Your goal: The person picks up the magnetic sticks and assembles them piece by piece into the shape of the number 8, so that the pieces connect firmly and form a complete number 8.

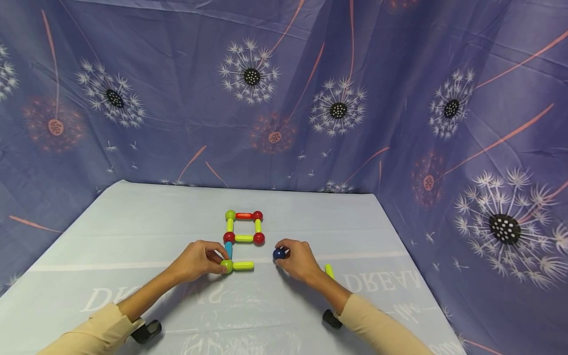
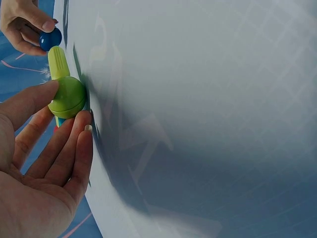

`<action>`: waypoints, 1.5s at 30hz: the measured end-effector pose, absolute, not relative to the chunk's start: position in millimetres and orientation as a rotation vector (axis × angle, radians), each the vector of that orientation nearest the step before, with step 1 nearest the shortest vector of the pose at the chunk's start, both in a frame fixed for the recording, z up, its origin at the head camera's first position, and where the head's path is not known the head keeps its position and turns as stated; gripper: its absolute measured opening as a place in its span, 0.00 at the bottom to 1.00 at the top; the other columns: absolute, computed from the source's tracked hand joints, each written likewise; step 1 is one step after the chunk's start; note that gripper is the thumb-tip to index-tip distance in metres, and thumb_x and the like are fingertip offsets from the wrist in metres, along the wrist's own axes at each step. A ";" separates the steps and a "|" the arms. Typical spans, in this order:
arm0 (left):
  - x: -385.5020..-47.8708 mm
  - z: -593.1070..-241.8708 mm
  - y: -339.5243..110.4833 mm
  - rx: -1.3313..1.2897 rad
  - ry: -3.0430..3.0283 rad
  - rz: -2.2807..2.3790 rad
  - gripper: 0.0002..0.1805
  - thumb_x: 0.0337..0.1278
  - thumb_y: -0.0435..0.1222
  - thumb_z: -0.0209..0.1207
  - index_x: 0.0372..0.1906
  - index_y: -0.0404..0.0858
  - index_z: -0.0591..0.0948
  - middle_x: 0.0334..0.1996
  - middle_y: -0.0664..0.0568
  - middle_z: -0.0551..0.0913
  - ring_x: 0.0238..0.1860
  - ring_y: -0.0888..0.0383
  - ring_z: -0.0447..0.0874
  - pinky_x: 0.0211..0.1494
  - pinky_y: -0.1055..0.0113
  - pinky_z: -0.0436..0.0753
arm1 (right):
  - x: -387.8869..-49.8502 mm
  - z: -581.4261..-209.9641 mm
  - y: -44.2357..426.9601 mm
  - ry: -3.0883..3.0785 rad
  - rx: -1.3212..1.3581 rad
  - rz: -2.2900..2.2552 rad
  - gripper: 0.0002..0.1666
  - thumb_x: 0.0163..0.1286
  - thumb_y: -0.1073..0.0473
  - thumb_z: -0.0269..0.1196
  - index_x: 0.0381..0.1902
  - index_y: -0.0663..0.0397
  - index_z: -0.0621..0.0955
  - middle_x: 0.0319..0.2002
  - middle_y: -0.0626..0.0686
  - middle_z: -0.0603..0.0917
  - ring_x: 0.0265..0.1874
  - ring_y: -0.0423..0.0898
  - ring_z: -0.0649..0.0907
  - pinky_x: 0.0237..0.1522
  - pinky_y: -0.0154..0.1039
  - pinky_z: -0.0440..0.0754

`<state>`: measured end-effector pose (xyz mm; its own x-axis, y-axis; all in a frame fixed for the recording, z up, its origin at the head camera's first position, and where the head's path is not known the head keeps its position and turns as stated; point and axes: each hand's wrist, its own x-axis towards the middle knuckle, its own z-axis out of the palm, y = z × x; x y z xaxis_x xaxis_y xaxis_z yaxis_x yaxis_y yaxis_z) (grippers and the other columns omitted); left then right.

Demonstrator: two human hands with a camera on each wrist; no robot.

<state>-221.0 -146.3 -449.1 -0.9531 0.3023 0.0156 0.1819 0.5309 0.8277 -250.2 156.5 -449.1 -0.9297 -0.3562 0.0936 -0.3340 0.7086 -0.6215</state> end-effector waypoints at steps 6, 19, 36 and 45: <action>-221.5 -449.2 -146.1 0.410 2.633 1.398 0.12 0.44 0.34 0.78 0.36 0.41 0.87 0.30 0.53 0.90 0.34 0.60 0.88 0.36 0.65 0.81 | -244.7 -450.1 149.0 2.821 -0.645 -1.035 0.20 0.60 0.64 0.73 0.52 0.56 0.85 0.41 0.52 0.88 0.35 0.42 0.83 0.34 0.33 0.82; -221.9 -449.5 -145.4 0.417 2.643 1.389 0.12 0.44 0.34 0.78 0.36 0.42 0.87 0.30 0.53 0.90 0.34 0.61 0.88 0.36 0.65 0.81 | -236.8 -454.8 136.8 2.760 -0.685 -1.059 0.19 0.60 0.63 0.74 0.51 0.55 0.85 0.39 0.50 0.88 0.36 0.42 0.84 0.36 0.33 0.83; -221.0 -448.2 -144.3 0.406 2.661 1.367 0.12 0.43 0.35 0.78 0.35 0.42 0.87 0.29 0.54 0.89 0.32 0.62 0.87 0.35 0.65 0.80 | -235.3 -456.9 125.2 2.698 -0.739 -1.078 0.20 0.61 0.62 0.73 0.52 0.54 0.85 0.39 0.49 0.88 0.35 0.42 0.83 0.33 0.31 0.82; -221.3 -447.7 -144.5 0.412 2.658 1.367 0.12 0.44 0.34 0.78 0.35 0.41 0.87 0.29 0.54 0.90 0.32 0.62 0.87 0.36 0.64 0.81 | -235.8 -456.7 124.9 2.710 -0.746 -1.066 0.20 0.61 0.62 0.74 0.52 0.54 0.85 0.39 0.48 0.88 0.35 0.42 0.83 0.34 0.32 0.81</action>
<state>-221.3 -144.5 -447.7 -0.9551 0.2959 0.0137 0.1833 0.5539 0.8122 -235.8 124.9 -456.7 -0.8683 -0.4932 0.0528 -0.3971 0.6273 -0.6700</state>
